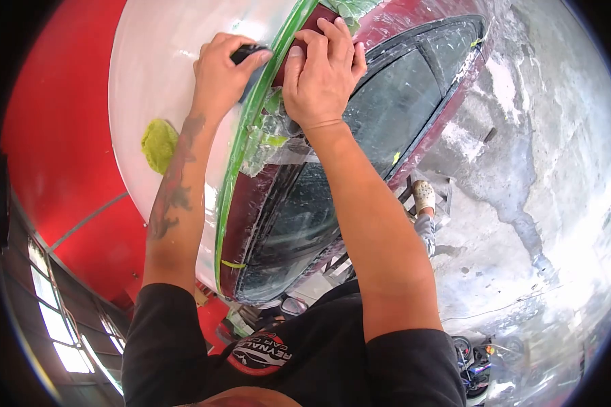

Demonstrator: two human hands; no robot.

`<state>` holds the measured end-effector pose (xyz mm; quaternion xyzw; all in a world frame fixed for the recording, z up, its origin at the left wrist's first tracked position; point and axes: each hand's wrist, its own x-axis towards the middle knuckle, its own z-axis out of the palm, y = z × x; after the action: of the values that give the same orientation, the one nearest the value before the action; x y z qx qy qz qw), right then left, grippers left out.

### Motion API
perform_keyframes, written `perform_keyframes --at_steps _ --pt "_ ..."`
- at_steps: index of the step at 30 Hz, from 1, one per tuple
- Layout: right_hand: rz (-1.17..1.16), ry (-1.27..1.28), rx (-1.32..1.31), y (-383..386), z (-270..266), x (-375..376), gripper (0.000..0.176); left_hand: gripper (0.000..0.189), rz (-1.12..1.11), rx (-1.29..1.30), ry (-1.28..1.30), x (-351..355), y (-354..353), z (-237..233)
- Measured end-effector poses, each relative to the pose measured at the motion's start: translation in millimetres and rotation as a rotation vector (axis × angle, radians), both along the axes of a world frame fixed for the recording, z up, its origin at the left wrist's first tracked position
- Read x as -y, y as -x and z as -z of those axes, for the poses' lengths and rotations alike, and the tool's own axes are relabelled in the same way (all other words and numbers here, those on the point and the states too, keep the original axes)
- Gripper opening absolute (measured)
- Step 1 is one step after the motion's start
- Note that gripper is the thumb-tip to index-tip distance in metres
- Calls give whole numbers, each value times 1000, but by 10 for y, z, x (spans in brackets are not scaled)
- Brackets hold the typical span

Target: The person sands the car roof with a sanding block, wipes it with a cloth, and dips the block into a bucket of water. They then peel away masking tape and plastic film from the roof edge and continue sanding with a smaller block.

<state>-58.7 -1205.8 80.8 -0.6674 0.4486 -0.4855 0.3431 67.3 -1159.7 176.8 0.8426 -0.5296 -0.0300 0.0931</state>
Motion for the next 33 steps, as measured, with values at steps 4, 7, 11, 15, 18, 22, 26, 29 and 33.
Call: perform_keyframes --at_steps 4,7,11,15,18,22,26,29,33 --pt "2 0 -7 -6 -1 18 21 28 -86 -50 -39 -468 70 -17" --pt "-7 -4 -3 -17 0 -6 21 28 -98 -98 6 -165 -18 83" --pt "5 3 -7 -18 8 -1 22 31 -57 -93 18 90 -34 85" --pt "4 -12 -11 2 -5 -4 22 29 -90 -107 -4 -284 3 49" --pt "-3 -10 -17 -15 -14 6 22 29 -63 -82 23 -53 -92 90" --pt "6 -1 -21 -6 5 3 21 30 -23 -51 7 286 -57 32" --pt "-4 1 -23 -7 -10 5 21 26 -23 -93 -22 -309 -70 29" --pt "-2 -11 -31 5 -9 -5 22 24 -57 -120 -2 -362 -49 27" --pt "3 -3 -33 -14 -10 -1 22 24 0 -58 20 353 -151 130"
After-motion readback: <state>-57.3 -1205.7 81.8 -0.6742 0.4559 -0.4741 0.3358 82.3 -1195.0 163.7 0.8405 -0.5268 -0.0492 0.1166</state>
